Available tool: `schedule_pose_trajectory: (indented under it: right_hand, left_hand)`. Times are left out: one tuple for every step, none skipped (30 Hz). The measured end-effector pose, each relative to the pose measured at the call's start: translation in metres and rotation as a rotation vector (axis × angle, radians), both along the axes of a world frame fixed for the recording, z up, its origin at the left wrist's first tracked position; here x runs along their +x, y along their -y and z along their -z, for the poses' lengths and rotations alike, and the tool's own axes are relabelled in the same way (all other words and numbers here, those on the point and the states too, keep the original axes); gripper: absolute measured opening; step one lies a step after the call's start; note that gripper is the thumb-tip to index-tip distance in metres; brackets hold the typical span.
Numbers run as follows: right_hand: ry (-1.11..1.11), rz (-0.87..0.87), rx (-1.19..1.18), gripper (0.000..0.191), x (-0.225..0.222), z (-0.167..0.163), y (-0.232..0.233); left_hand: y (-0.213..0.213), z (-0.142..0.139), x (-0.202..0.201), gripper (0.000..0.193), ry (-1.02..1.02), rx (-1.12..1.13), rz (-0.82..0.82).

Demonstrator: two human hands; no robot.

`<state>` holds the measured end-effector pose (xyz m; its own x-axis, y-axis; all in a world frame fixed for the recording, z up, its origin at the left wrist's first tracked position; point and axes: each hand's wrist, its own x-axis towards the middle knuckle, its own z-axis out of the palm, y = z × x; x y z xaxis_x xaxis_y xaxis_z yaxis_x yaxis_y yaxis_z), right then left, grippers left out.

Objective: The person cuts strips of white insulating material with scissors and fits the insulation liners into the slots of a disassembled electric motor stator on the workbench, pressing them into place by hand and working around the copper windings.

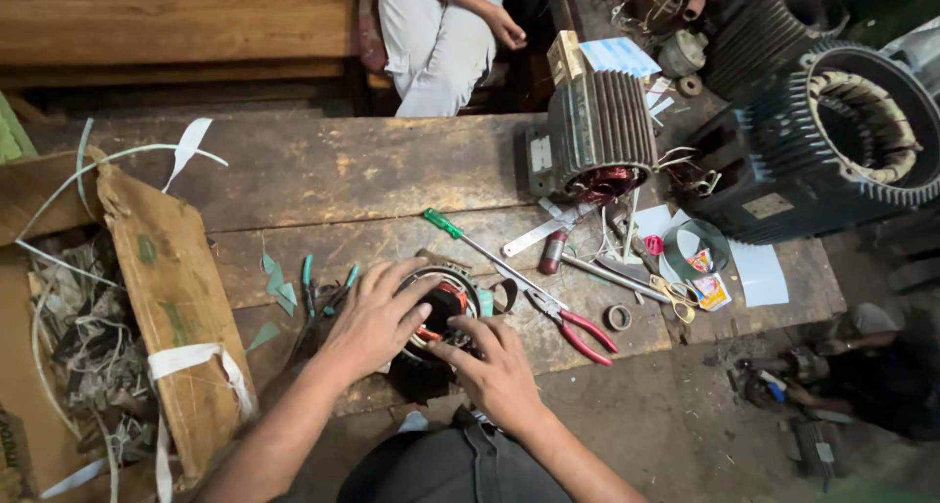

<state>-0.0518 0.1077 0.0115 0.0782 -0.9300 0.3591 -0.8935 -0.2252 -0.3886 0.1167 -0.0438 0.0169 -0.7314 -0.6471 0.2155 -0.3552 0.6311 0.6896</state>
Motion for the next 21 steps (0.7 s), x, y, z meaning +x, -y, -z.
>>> schedule_pose_trajectory:
  right_hand:
    - [-0.009,0.010,0.004,0.058,-0.001,0.001,-0.001]
    - [-0.017,0.019,0.006,0.059,-0.003,0.002,-0.001]
    - [-0.009,0.021,0.015,0.057,-0.004,0.005,-0.001]
    - [0.004,0.026,0.023,0.056,-0.006,0.009,-0.002]
    - [0.020,0.032,0.026,0.054,-0.007,0.012,-0.003]
    - [0.037,0.028,0.052,0.056,-0.007,0.016,-0.005]
    - [0.052,0.023,0.070,0.058,-0.007,0.019,-0.007]
    - [0.064,0.020,0.081,0.059,-0.006,0.020,-0.006]
    - [0.053,0.016,0.056,0.058,-0.006,0.017,-0.003]
    - [0.040,0.015,0.039,0.058,-0.005,0.011,0.000]
    - [0.028,0.011,0.033,0.057,-0.005,0.000,0.001]
    - [0.043,-0.014,0.032,0.060,-0.006,-0.016,0.004]
    - [0.057,-0.042,0.028,0.064,-0.008,-0.037,0.008]
    - [0.072,-0.070,0.023,0.067,-0.013,-0.061,0.014]
    - [0.165,-0.089,0.116,0.073,-0.022,-0.088,0.016]
    - [0.262,-0.113,0.218,0.079,-0.033,-0.115,0.014]
    - [0.384,-0.167,0.341,0.070,-0.047,-0.141,0.004]
    - [0.507,-0.223,0.469,0.063,-0.063,-0.165,-0.013]
    - [0.434,-0.526,0.291,0.066,-0.093,-0.189,-0.029]
    - [0.807,-0.304,0.075,0.056,-0.083,-0.202,-0.069]
    - [1.048,-0.360,-0.050,0.056,-0.093,-0.196,-0.074]
  left_hand:
    - [0.001,0.000,-0.001,0.044,0.056,-0.104,0.008]
    - [0.002,0.001,-0.002,0.045,0.065,-0.081,0.022]
    - [0.004,0.001,-0.002,0.046,0.077,-0.058,0.036]
    - [0.005,0.002,-0.002,0.047,0.094,-0.037,0.053]
    - [0.007,0.002,-0.002,0.048,0.089,-0.003,0.064]
    - [0.009,0.002,-0.002,0.048,0.085,0.029,0.076]
    - [0.010,0.001,-0.003,0.049,0.080,0.052,0.087]
    - [0.010,0.001,-0.003,0.049,0.056,0.098,0.092]
    - [0.010,0.001,-0.004,0.049,0.030,0.152,0.102]
    - [0.010,0.000,-0.006,0.049,0.005,0.214,0.115]
    - [0.009,0.001,-0.007,0.049,0.021,0.255,0.104]
    - [0.009,0.001,-0.009,0.049,0.037,0.299,0.089]
    - [0.008,0.002,-0.010,0.049,0.054,0.341,0.072]
    - [0.008,0.004,-0.011,0.049,0.053,0.322,0.079]
    - [0.008,0.007,-0.012,0.049,0.054,0.307,0.082]
    - [0.007,0.010,-0.011,0.049,0.057,0.299,0.080]
    - [0.007,0.013,-0.011,0.048,0.056,0.306,0.085]
    - [0.007,0.016,-0.010,0.048,0.057,0.317,0.086]
    - [0.007,0.020,-0.009,0.048,0.057,0.336,0.082]
    - [0.007,0.022,-0.008,0.048,0.057,0.336,0.081]
    - [0.006,0.025,-0.007,0.048,0.052,0.329,0.081]
